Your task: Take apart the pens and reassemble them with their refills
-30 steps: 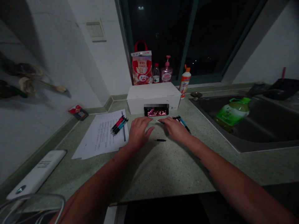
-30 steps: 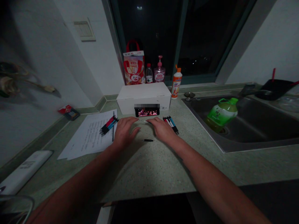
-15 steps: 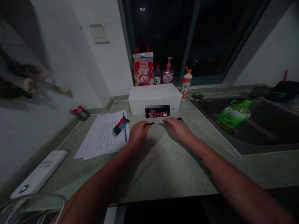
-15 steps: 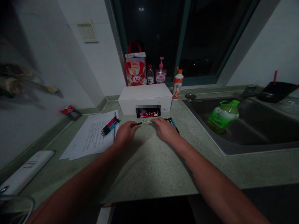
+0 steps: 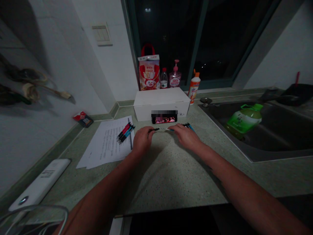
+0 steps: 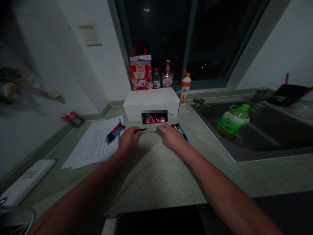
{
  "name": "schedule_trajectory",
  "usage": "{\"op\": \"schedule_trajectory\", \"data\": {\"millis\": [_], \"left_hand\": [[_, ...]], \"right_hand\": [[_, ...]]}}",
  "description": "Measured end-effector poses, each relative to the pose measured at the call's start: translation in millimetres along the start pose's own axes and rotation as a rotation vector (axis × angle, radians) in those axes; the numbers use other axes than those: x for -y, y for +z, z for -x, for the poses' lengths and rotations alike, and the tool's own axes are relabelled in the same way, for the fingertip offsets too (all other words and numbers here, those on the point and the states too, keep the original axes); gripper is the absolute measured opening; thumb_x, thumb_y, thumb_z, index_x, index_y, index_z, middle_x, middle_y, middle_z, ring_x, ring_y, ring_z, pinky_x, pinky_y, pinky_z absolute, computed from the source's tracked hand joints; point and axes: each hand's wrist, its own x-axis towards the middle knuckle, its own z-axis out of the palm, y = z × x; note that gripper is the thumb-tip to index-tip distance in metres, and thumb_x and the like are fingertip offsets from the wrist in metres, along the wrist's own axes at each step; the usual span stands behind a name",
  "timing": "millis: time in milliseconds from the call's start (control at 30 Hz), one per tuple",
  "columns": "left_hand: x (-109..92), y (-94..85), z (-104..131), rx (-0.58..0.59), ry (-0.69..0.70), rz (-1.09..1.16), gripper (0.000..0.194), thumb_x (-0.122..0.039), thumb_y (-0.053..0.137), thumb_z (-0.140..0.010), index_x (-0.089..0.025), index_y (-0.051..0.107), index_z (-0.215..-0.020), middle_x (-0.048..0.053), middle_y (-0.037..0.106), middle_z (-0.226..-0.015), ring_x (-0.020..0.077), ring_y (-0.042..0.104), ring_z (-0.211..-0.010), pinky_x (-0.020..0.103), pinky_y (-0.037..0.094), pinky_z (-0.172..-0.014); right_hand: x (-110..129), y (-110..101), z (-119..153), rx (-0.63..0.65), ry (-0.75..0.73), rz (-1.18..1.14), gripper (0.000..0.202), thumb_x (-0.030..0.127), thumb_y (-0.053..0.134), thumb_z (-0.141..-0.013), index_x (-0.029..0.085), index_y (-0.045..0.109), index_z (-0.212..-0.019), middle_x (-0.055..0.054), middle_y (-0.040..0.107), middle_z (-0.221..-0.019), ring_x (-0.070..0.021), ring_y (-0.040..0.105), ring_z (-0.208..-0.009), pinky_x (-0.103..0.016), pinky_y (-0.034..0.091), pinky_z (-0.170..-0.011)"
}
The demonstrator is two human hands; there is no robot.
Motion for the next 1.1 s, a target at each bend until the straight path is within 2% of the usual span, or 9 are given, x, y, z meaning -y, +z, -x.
{"op": "schedule_trajectory", "data": {"millis": [167, 367, 500, 600, 733, 833, 967, 1100], "left_hand": [[3, 0.7, 0, 0.004, 0.029, -0.016, 0.015, -0.022, 0.058, -0.091, -0.020, 0.070, -0.101, 0.008, 0.073, -0.100, 0.0252, 0.065, -0.096, 0.038, 0.047, -0.088], [2, -2.0, 0, 0.093, 0.171, -0.105, 0.014, -0.021, 0.061, -0.091, -0.021, 0.071, -0.101, 0.007, 0.072, -0.100, 0.0252, 0.062, -0.098, 0.041, 0.045, -0.090], [-1, 0.5, 1, 0.146, 0.196, -0.089, 0.014, -0.021, 0.063, -0.089, -0.021, 0.071, -0.100, 0.006, 0.073, -0.099, 0.0247, 0.062, -0.099, 0.040, 0.045, -0.091], [-2, 5.9, 4, 0.182, 0.140, 0.009, 0.014, -0.022, 0.061, -0.090, -0.021, 0.071, -0.100, 0.006, 0.074, -0.100, 0.0232, 0.064, -0.097, 0.038, 0.046, -0.090], [-3, 9.7, 8, 0.208, 0.006, 0.233, 0.016, -0.025, 0.056, -0.093, -0.020, 0.070, -0.099, 0.004, 0.075, -0.093, 0.0195, 0.067, -0.089, 0.032, 0.050, -0.084], [-1, 9.2, 8, 0.201, -0.079, 0.370, 0.017, -0.028, 0.055, -0.093, -0.019, 0.070, -0.097, 0.002, 0.075, -0.083, 0.0184, 0.069, -0.082, 0.031, 0.052, -0.080], [2, 9.7, 6, 0.131, -0.015, 0.361, 0.010, -0.022, 0.063, -0.086, -0.020, 0.071, -0.092, 0.004, 0.075, -0.091, 0.0188, 0.068, -0.088, 0.033, 0.052, -0.084], [4, 10.6, 6, 0.103, 0.078, 0.302, 0.011, -0.015, 0.065, -0.083, -0.021, 0.071, -0.090, 0.004, 0.073, -0.092, 0.0188, 0.066, -0.088, 0.035, 0.053, -0.085]], "right_hand": [[0, 0, 1, 0.021, -0.008, 0.010, 0.046, 0.003, 0.044, -0.090, 0.025, 0.061, -0.127, -0.008, 0.065, -0.118, -0.0234, 0.063, -0.100, -0.035, 0.046, -0.083], [3, -3, 2, 0.068, -0.023, 0.099, 0.051, 0.000, 0.046, -0.086, 0.027, 0.062, -0.127, -0.007, 0.065, -0.114, -0.0218, 0.063, -0.094, -0.033, 0.044, -0.078], [8, -3, 3, 0.091, -0.051, 0.115, 0.051, 0.000, 0.047, -0.085, 0.028, 0.062, -0.126, -0.006, 0.066, -0.113, -0.0209, 0.063, -0.097, -0.031, 0.045, -0.080], [12, -1, 3, 0.098, -0.070, 0.051, 0.050, 0.000, 0.047, -0.086, 0.027, 0.062, -0.126, -0.006, 0.066, -0.116, -0.0212, 0.063, -0.106, -0.031, 0.046, -0.086], [14, 7, 3, 0.053, -0.038, -0.104, 0.040, 0.010, 0.047, -0.094, 0.024, 0.058, -0.129, -0.008, 0.067, -0.121, -0.0223, 0.062, -0.110, -0.035, 0.047, -0.091], [15, 11, 2, 0.021, -0.027, -0.200, 0.028, 0.016, 0.049, -0.096, 0.022, 0.063, -0.120, -0.008, 0.070, -0.117, -0.0222, 0.063, -0.107, -0.036, 0.048, -0.092], [18, 11, 0, 0.025, 0.011, -0.286, 0.025, 0.014, 0.050, -0.095, 0.019, 0.066, -0.112, -0.008, 0.072, -0.106, -0.0204, 0.066, -0.096, -0.033, 0.049, -0.085], [21, 11, -1, 0.065, 0.058, -0.395, 0.027, 0.009, 0.049, -0.093, 0.018, 0.068, -0.110, -0.006, 0.074, -0.093, -0.0180, 0.066, -0.084, -0.031, 0.048, -0.077]]}}
